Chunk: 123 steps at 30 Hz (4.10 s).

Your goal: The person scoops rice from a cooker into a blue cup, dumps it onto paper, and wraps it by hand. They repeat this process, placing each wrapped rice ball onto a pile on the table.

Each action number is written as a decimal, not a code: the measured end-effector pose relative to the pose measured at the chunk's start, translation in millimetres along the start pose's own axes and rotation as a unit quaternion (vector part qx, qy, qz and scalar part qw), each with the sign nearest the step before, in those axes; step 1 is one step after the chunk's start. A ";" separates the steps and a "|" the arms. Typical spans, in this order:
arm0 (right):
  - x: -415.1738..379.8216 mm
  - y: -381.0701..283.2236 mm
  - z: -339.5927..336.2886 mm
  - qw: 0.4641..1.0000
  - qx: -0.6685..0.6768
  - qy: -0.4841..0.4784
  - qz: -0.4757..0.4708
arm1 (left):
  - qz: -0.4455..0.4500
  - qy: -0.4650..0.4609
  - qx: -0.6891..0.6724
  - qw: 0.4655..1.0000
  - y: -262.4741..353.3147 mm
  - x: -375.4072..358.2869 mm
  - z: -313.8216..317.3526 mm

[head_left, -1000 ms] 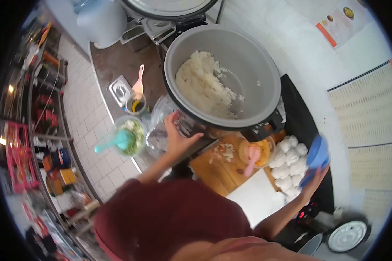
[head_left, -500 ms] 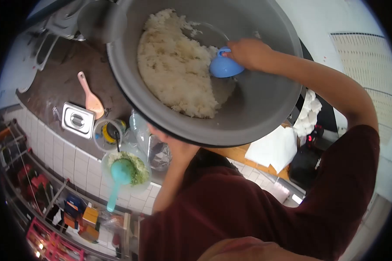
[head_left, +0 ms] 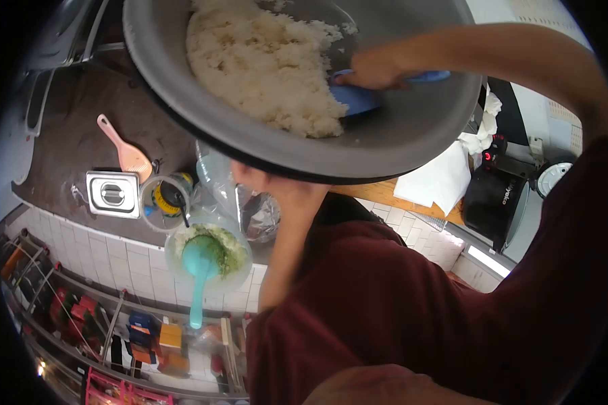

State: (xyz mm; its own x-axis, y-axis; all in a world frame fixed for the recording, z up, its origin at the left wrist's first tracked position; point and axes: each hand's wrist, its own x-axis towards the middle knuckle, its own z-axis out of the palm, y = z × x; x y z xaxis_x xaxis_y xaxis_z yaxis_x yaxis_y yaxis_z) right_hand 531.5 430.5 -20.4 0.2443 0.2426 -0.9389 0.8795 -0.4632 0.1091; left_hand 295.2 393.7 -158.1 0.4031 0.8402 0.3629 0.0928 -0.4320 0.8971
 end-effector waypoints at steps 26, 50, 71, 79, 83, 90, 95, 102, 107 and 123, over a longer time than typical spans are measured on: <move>18.9 74.0 -44.4 0.995 -0.060 -0.047 0.063 | -0.098 -0.228 0.014 0.969 -9.9 -26.9 -11.8; -55.5 -6.5 -37.5 0.900 0.401 -0.123 -0.121 | -0.065 -0.202 0.022 0.977 -5.7 -18.8 -16.9; -21.9 -0.4 -19.6 0.919 0.348 0.137 -0.127 | -0.105 -0.113 0.002 0.988 0.4 -13.0 -10.2; -26.2 -41.7 -19.9 0.928 0.338 0.056 -0.144 | -0.057 -0.256 0.041 0.964 -3.1 -11.6 -18.9; -46.8 -25.2 -6.7 0.912 0.386 -0.018 -0.137 | -0.059 -0.262 0.063 0.961 -2.9 -11.1 -17.6; -61.0 -19.3 -7.8 0.909 0.386 -0.095 -0.123 | -0.061 -0.270 0.063 0.959 -17.9 -25.6 -13.1; -46.1 -9.2 -23.1 0.859 0.475 -0.149 -0.117 | -0.071 -0.270 0.053 0.959 -16.5 -18.5 -13.3; -49.8 29.0 -15.5 0.902 0.417 0.076 -0.086 | -0.088 -0.195 0.048 0.976 -17.4 -19.3 -10.1; -44.5 20.7 -10.3 0.977 0.165 -0.029 -0.130 | -0.132 -0.093 0.106 0.981 -28.9 -30.2 -7.8; -69.6 26.7 -18.1 0.993 -0.106 0.050 0.014 | -0.065 -0.181 0.037 0.981 -9.7 -17.5 -18.1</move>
State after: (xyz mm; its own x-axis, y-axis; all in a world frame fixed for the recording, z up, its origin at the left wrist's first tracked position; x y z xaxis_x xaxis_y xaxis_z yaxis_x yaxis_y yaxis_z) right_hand 545.4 416.7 53.7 0.2992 0.3215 -0.8984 0.9358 -0.2827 0.2105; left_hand 270.8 389.1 -168.7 0.6783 0.7246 0.1217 0.2249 -0.3624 0.9045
